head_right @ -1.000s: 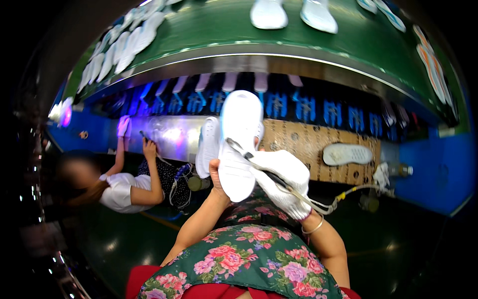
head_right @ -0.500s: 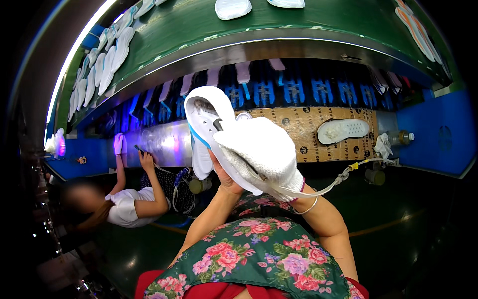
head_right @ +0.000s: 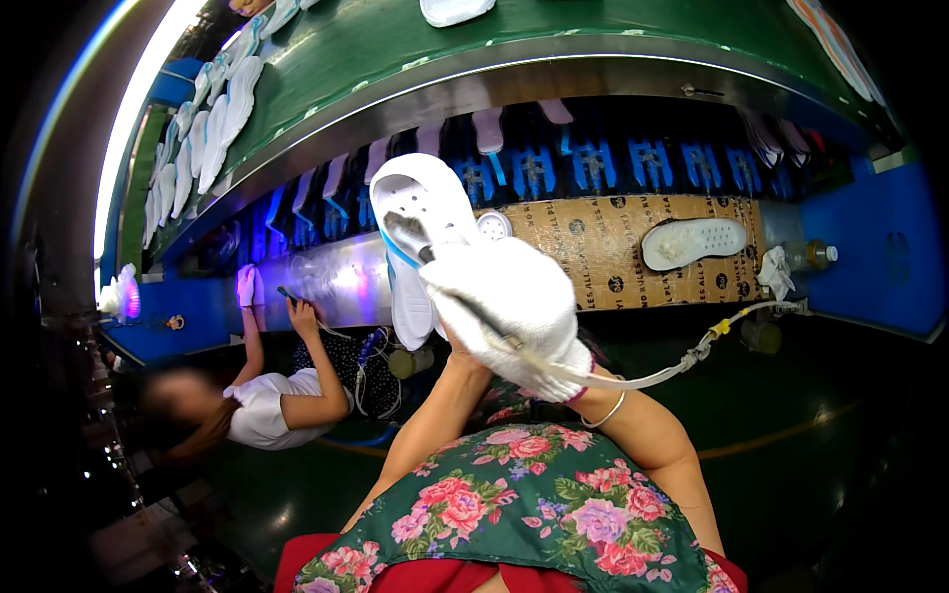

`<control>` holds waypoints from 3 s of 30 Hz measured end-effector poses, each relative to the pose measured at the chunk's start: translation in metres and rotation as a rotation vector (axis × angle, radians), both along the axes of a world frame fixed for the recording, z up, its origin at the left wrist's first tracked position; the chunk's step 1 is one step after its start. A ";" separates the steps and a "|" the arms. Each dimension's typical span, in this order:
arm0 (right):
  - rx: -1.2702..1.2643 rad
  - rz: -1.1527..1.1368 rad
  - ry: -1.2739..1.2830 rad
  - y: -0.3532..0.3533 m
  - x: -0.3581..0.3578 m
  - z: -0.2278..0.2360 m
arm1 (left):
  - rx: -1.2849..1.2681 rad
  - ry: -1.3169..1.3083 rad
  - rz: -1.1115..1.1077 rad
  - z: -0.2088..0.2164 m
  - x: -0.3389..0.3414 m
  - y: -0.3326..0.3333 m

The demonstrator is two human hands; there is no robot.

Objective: The person applies glue to the interior of shoe soles using a brush and then places the soles onto a moving conveyor belt.

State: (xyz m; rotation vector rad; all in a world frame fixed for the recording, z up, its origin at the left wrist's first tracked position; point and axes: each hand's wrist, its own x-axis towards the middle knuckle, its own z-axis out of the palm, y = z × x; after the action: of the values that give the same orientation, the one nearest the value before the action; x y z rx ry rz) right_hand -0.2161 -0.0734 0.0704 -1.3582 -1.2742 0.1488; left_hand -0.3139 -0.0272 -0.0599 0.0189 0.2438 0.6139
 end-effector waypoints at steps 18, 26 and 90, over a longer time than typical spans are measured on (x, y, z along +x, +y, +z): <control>-0.007 0.041 -0.079 -0.006 0.006 -0.026 | 0.038 -0.094 0.069 0.018 0.003 0.023; -0.105 0.118 0.261 -0.019 0.001 -0.048 | 0.074 -0.095 0.016 0.027 0.006 0.037; -0.156 0.372 0.091 -0.037 -0.021 -0.023 | 0.444 -0.299 -0.580 0.054 -0.022 0.110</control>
State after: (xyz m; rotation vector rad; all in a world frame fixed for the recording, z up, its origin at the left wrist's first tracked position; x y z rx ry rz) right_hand -0.2368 -0.1100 0.0470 -1.2172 -1.4511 0.5718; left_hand -0.3363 0.0832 -0.0057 0.4098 -0.1922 0.0774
